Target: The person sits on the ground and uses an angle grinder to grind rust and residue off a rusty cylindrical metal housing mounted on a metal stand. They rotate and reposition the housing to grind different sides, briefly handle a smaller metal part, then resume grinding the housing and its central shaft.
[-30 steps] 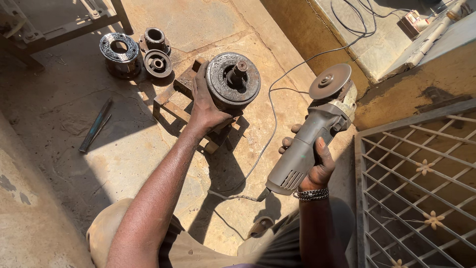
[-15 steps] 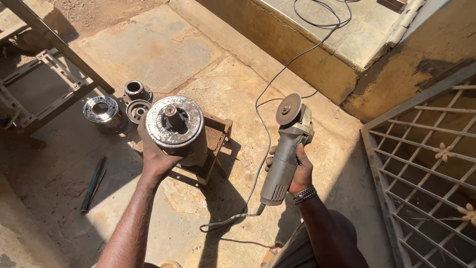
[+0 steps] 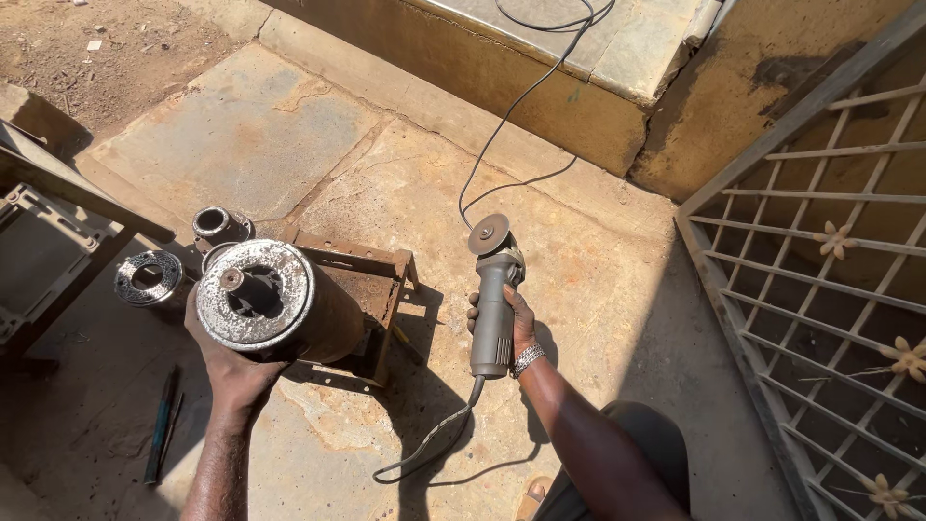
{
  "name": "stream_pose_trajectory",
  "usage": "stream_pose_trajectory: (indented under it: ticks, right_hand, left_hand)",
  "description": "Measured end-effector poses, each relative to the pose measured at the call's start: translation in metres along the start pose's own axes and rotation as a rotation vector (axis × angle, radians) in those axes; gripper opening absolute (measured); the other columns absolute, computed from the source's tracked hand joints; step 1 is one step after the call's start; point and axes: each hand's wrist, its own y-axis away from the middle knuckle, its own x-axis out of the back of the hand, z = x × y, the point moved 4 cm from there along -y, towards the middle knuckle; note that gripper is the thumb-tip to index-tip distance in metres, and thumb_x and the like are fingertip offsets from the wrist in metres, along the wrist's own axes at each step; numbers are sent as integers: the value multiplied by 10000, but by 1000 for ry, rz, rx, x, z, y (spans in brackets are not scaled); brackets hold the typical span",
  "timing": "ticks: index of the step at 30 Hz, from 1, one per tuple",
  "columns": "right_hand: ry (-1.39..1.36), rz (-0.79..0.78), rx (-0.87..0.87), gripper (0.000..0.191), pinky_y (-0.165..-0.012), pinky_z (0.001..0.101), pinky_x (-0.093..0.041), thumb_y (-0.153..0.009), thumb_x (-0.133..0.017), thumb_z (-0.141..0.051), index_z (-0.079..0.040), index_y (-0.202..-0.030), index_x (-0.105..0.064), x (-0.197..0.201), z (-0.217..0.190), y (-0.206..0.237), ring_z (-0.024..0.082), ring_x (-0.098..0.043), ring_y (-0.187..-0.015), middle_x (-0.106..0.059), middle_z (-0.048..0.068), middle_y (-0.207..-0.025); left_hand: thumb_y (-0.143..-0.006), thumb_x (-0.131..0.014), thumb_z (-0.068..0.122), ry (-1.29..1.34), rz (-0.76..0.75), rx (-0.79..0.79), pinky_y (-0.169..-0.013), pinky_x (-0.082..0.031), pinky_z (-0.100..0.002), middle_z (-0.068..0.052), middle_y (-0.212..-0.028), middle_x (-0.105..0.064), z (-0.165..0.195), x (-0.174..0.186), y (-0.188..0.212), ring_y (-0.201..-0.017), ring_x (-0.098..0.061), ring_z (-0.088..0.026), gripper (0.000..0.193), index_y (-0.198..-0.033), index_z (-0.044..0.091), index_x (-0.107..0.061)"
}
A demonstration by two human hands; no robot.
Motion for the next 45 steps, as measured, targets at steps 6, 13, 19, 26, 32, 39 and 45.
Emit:
stream_pose_trajectory:
  ticks: [6,13,19,26,32,39,45]
  right_hand:
    - [-223,45,63,741,-780,428,-642,-844,-776,-532,-29,-1329,-532,52,23,-29,269,-713,-842,-669,158,-994]
    - [-225,86,105,819,-732,402,-632,-818,-775,-573,-123,-1448,-508,105,-2,-29,241,-700,-795,-666,131,-939]
    - [-207,104,137,865,-626,397,-620,-817,-713,-633,-142,-1486,-470,150,-29,-39,252,-689,-709,-667,108,-894]
    - [-358,87,165,924,-633,339,-631,-899,-658,-640,-79,-1574,-370,190,-49,-49,224,-708,-712,-631,143,-922]
    - [-422,57,206,942,-640,295,-630,-884,-641,-665,-44,-1548,-395,196,-52,-47,194,-721,-736,-609,181,-1013]
    - [-222,305,167,870,-687,365,-620,-840,-740,-624,18,-1369,-486,184,-43,-16,241,-685,-724,-630,149,-943]
    - [82,812,-2,820,-763,496,-612,-756,-833,-475,-98,-1384,-466,162,-39,12,291,-642,-778,-605,147,-1009]
  left_hand:
    - [-544,-977,412,74,-4,13,-1209,-463,-509,-229,-1576,-358,-1,-1,0,-1459,-469,-318,1478,-1630,77,-34]
    - [-522,-959,387,-29,12,-27,-1203,-451,-522,-235,-1547,-363,-5,1,-2,-1451,-465,-327,1461,-1632,87,-59]
    - [-543,-943,311,-107,10,-9,-1173,-476,-520,-228,-1535,-370,-18,2,0,-1420,-489,-317,1429,-1627,95,-38]
    - [-451,-919,188,18,89,236,-1046,-560,-544,-199,-1539,-382,-30,9,8,-1358,-534,-310,1469,-1648,159,-69]
    - [-455,-912,179,15,93,256,-1028,-544,-536,-200,-1544,-393,-37,12,11,-1352,-547,-313,1471,-1660,178,-68]
    - [-536,-927,294,-40,7,54,-1123,-522,-528,-227,-1555,-353,-37,13,6,-1426,-493,-328,1450,-1651,120,-18]
    - [-591,-945,377,-7,-22,-23,-1153,-512,-512,-247,-1539,-376,-28,13,7,-1428,-498,-334,1414,-1613,78,-15]
